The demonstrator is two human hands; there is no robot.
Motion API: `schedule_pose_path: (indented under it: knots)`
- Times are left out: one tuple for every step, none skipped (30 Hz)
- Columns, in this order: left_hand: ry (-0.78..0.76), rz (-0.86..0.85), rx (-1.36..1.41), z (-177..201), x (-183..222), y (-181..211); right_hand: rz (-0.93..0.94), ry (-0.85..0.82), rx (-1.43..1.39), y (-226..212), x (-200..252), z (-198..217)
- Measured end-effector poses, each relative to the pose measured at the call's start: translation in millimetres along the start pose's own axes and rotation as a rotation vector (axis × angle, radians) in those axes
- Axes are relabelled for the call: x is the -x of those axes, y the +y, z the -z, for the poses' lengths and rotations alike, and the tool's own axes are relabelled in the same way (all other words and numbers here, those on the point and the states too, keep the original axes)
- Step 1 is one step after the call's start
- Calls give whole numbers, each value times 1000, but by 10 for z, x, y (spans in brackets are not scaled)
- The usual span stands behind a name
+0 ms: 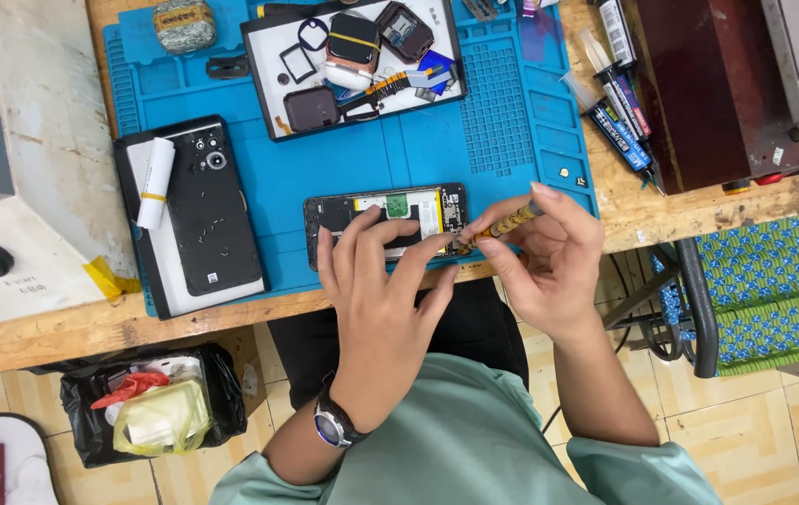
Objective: Disassembling a smartphone using a screwdriver and prying tools on a repair bench.
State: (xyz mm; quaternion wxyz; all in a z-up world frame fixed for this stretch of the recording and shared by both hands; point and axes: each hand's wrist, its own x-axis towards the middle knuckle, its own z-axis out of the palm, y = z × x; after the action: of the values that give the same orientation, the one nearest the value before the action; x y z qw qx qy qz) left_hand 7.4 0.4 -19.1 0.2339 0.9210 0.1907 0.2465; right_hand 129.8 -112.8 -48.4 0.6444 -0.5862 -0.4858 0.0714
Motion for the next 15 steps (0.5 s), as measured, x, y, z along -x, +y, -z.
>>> schedule_pose_path:
  knots:
    - [-3,1,8,2,-4,0,1,-3,2,5,2,2]
    - [-6,2,16,6,-6,0,3,-7,4,10,4,1]
    - [-7,4,16,10,-4,2,1,-8,2,17,8,-6]
    - [-8,6,22,12,-8,3,26,-9,-11,27,6,-10]
    - [-9,7,28,14,-13,5,51,-10,-23,37,3,-14]
    - [-10,8,29,13,-11,4,50,-9,-23,31,6,-16]
    - [-9,11,27,12,-9,3,35,-8,-20,24,9,-18]
    - [-6,13,25,8,-10,3,21,-6,-17,18,10,-17]
    - [-7,12,26,7,-11,4,21,-5,-16,19,8,-15]
    - [-8,13,27,5,-9,4,20,-7,-21,20,9,-15]
    - [-10,13,28,4,-7,4,19,-9,-26,21,10,-15]
    - [-10,13,28,3,-4,1,19,-9,-26,26,12,-15]
    - [-12,11,31,2,-2,-2,28,-6,-22,30,14,-16]
    - [-13,9,33,2,0,-4,38,-4,-19,34,15,-15]
    - [-13,9,33,2,1,-3,37,-4,-19,40,16,-15]
